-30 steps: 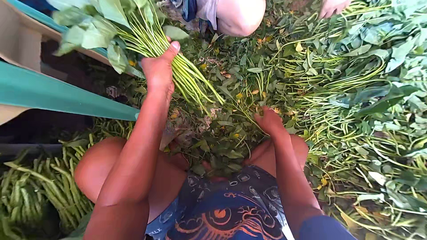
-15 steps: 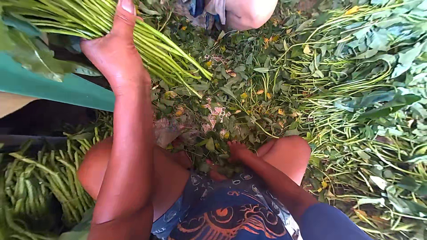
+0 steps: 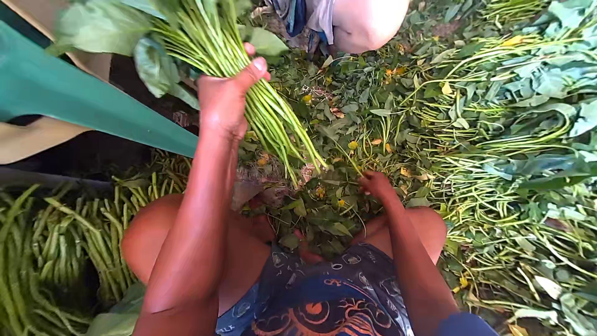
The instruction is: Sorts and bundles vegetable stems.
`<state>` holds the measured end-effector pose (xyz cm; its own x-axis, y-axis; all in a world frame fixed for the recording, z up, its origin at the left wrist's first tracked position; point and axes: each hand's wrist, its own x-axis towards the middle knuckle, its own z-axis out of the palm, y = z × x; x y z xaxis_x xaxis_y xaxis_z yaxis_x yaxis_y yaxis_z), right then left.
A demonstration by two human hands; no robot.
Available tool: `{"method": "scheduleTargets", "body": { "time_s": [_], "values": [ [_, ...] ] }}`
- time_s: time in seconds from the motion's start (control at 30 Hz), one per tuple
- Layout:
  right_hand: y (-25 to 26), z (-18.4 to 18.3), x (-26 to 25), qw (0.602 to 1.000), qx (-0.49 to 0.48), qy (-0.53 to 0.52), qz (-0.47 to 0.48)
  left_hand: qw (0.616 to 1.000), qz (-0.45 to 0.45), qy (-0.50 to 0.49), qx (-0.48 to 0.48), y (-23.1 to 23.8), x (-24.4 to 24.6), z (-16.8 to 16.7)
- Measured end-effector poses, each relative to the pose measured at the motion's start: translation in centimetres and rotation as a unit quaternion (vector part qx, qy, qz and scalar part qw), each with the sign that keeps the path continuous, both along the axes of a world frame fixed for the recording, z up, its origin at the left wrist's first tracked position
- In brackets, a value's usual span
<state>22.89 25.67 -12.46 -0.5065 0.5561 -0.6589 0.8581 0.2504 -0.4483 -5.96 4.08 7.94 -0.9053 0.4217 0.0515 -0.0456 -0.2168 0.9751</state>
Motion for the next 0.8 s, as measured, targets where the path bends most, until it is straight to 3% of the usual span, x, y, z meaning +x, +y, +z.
{"method": "scheduleTargets", "body": {
  "time_s": [0.1,0.23,0.4,0.6,0.8],
  "values": [
    [-1.7,2.3,-0.5,0.988,0.074,0.105,-0.084,0.996,-0.028,-0.044,-0.079,1.1,1.0,-2.3],
    [-3.8,3.8,-2.6,0.964,0.098,0.203,-0.140,0.978,-0.028,-0.076,-0.194,3.2,2.6,-5.3],
    [-8.1,5.4,-5.2,0.918,0.073,0.337,-0.198,0.966,-0.031,-0.123,-0.225,4.8,4.2,-7.5],
    [-12.5,6.7,-6.1,0.889,0.195,0.406,-0.082,0.967,-0.043,-0.141,-0.209,5.4,4.1,-7.3],
    [-10.7,8.0,-5.2,0.863,0.314,0.395,0.038,0.959,-0.128,-0.154,-0.199,4.8,3.9,-6.7]
  ]
}}
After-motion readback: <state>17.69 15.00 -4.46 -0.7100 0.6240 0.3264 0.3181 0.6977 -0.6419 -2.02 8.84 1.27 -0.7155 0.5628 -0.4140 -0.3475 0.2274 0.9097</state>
